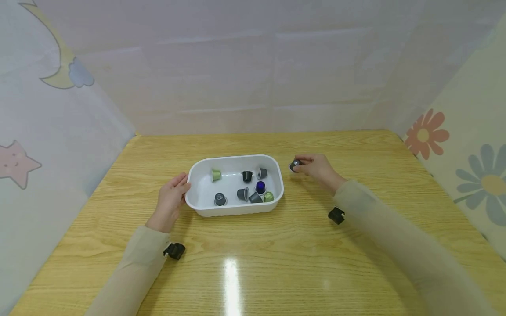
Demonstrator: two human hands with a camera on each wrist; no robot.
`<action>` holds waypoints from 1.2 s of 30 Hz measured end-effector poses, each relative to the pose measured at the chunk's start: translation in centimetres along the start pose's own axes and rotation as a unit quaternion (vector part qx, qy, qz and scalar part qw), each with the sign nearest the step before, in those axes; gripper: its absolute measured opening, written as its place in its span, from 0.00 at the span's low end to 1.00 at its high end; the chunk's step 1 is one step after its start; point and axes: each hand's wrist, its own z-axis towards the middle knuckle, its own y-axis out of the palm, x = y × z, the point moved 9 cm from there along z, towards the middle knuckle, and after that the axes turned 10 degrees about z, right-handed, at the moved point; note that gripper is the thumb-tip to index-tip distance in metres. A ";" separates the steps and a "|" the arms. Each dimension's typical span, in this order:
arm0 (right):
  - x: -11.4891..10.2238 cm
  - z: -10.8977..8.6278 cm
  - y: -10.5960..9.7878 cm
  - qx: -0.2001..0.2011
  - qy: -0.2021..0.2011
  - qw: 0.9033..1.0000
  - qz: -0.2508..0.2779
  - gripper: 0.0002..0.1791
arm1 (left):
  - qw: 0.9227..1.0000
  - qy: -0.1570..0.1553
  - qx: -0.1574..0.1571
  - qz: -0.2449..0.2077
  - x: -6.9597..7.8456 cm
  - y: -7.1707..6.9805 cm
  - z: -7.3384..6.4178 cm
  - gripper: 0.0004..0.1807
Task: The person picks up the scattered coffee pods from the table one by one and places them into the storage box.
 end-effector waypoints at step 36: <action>-3.6 -1.5 5.7 -0.030 -0.025 0.996 0.076 0.26 | 1.000 0.001 0.001 0.013 0.1 -0.2 0.1 0.29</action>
